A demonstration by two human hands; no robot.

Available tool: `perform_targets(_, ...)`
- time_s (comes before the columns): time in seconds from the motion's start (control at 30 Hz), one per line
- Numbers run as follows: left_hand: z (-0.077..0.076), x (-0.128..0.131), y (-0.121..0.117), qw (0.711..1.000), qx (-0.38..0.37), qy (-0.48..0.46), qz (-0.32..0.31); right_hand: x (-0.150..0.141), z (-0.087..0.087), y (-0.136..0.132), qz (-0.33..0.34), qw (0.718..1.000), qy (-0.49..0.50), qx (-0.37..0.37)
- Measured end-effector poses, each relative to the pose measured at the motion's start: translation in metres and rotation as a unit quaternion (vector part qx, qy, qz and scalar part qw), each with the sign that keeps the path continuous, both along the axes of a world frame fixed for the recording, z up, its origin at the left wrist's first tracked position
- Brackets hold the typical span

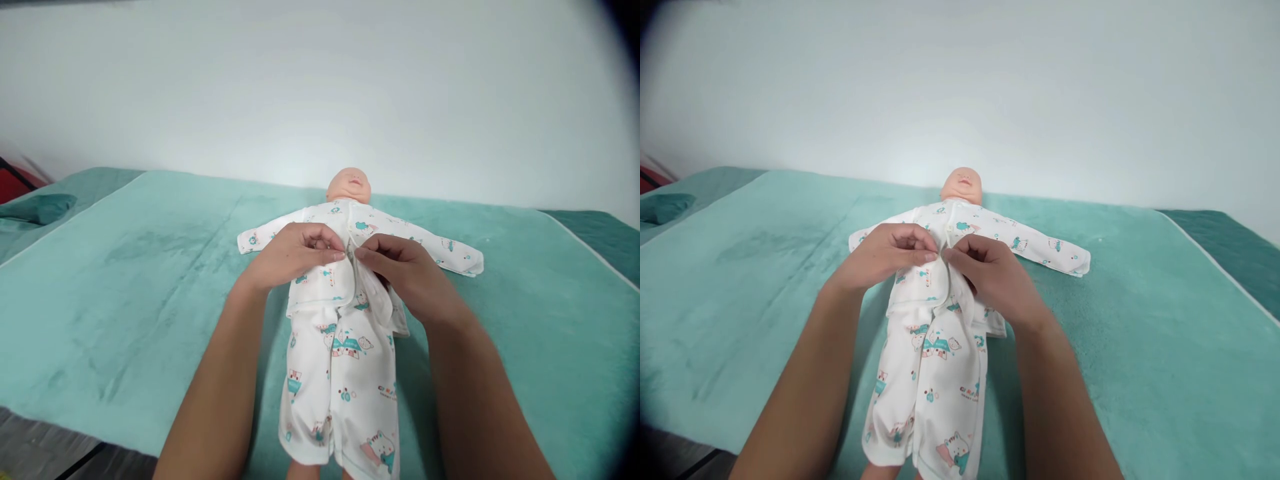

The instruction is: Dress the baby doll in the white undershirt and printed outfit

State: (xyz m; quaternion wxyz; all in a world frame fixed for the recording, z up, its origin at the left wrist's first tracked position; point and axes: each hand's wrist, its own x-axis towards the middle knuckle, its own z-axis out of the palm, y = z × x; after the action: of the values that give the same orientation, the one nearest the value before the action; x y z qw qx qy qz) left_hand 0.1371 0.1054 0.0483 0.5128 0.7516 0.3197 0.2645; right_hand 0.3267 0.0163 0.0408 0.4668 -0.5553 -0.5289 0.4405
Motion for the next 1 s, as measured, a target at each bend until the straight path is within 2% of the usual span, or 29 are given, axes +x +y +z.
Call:
perform_targets(0.17, 0.000, 0.006, -0.004, 0.997, -0.051, -0.056, -0.005, -0.007, -0.007, 0.005, -0.033, 0.997, 0.068, 0.010)
perform_targets(0.5, -0.004, 0.005, 0.000, 0.994, -0.064, -0.088, -0.031, -0.009, -0.009, 0.008, -0.040, 0.997, 0.069, 0.018)
perform_targets(1.0, 0.000, 0.009, -0.004, 0.997, -0.052, -0.052, -0.028, -0.001, -0.011, 0.008, 0.018, 0.998, 0.066, -0.008)
